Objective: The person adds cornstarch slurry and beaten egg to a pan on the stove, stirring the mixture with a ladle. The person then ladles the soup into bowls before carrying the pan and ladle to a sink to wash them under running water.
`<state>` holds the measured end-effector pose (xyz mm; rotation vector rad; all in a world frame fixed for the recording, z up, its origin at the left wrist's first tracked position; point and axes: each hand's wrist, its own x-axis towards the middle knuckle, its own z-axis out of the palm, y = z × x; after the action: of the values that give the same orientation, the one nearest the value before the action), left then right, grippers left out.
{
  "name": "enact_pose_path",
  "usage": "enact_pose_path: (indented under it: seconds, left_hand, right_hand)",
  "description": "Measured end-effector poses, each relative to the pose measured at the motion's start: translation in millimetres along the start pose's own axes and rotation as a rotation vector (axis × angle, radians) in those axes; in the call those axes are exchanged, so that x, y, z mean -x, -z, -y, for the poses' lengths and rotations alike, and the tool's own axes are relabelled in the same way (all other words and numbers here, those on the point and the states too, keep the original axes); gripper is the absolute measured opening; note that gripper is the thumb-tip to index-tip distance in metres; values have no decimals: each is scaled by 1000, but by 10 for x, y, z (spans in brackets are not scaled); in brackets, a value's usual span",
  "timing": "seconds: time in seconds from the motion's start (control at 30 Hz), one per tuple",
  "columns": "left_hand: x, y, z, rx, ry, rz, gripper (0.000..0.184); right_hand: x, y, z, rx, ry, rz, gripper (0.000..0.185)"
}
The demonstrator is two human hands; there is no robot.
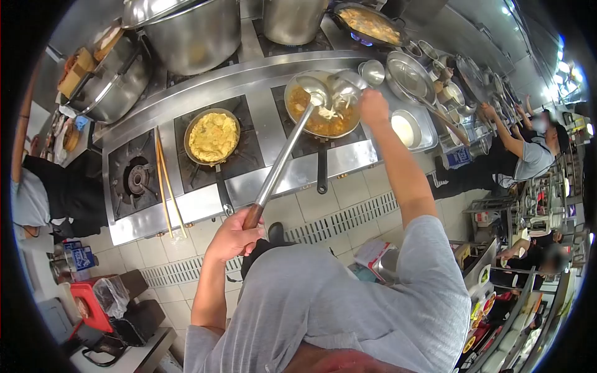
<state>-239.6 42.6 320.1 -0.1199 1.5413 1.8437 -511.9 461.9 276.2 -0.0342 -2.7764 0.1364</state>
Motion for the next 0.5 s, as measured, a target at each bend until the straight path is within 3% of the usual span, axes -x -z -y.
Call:
enact_pose_path:
  seconds: [0.07,0.17,0.27,0.37,0.5]
  left_hand:
    - [-42,23,-27,20,3,6,20]
    - [-87,54,-51,16,13,-1,21]
    - [-127,93,-21,76,19,1,21]
    - [-140,124,-17,122,12,8,21]
    - [-118,137,-21,126,26,4,21]
  right_hand:
    - [-72,15,-39,-67,-21,-114,21]
    - [-86,-119,-145,26,171,-112,20]
    - [7,-197,-26,-18,62,-24,17]
    - [46,-159,-27,-15,39,-155,16]
    - [130,-206,41,12,108,-83,16]
